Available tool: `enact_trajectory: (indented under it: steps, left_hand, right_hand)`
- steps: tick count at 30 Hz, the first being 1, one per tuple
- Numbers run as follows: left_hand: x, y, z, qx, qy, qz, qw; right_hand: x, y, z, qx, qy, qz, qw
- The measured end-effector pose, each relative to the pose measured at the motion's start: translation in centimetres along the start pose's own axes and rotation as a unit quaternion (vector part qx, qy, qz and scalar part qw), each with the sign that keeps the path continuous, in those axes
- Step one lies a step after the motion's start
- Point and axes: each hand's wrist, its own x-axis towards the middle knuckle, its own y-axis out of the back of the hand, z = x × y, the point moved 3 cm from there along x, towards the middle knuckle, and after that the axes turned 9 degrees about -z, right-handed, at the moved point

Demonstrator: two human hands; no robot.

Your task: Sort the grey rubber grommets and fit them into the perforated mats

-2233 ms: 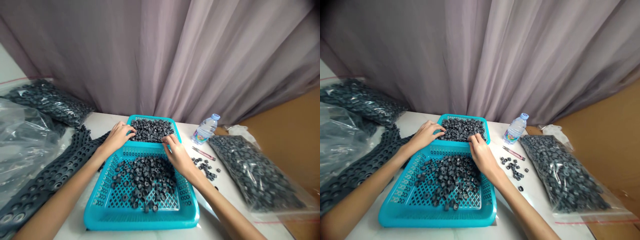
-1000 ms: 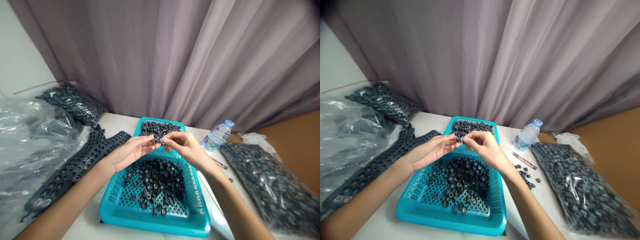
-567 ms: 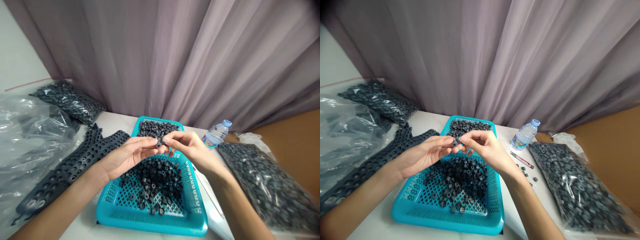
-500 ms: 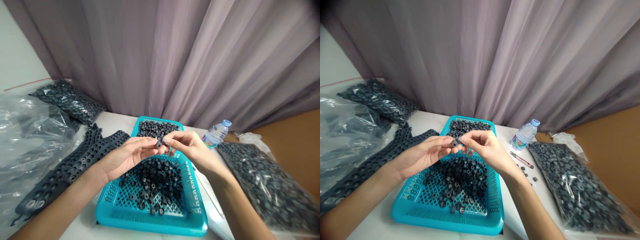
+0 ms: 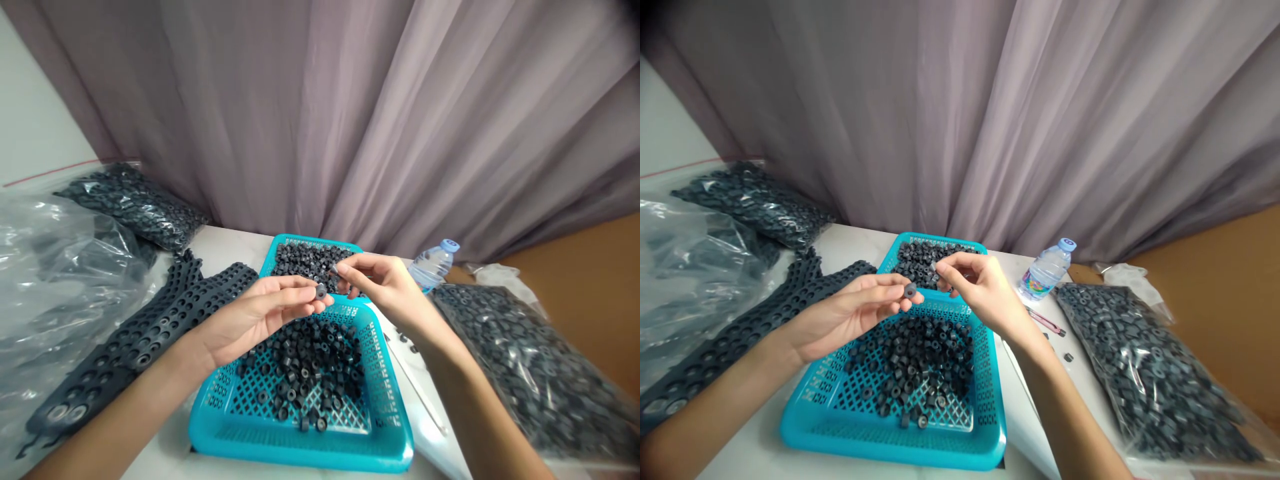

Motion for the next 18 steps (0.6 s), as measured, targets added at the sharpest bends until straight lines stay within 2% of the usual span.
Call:
enact_trajectory:
  steps: [7, 9, 11, 13, 14, 18]
  left_hand:
    - [-0.4, -0.5, 0.1, -0.023, 0.023, -0.004, 0.999]
    - [-0.3, -0.7, 0.2, 0.018, 0.011, -0.009, 1.0]
    - [-0.1, -0.6, 0.3, 0.114, -0.026, -0.007, 0.993]
    - [0.0, -0.3, 0.4, 0.254, -0.079, 0.016, 0.964]
    - [0.1, -0.1, 0.4, 0.329, -0.103, 0.034, 0.938]
    - [-0.1, 0.4, 0.3, 0.552, -0.174, 0.081, 0.811]
  right_hand:
    - [-0.1, -0.3, 0.1, 0.011, -0.003, -0.014, 1.0]
    - [-0.1, -0.3, 0.0, 0.014, -0.001, -0.019, 1.0]
    - [-0.1, -0.2, 0.0, 0.01, 0.002, -0.017, 1.0]
    - [-0.1, -0.1, 0.1, 0.007, 0.002, -0.014, 1.0]
    - [0.0, 0.0, 0.2, 0.006, 0.0, -0.012, 1.0]
    - [0.1, -0.1, 0.6, 0.004, 0.001, -0.01, 1.0]
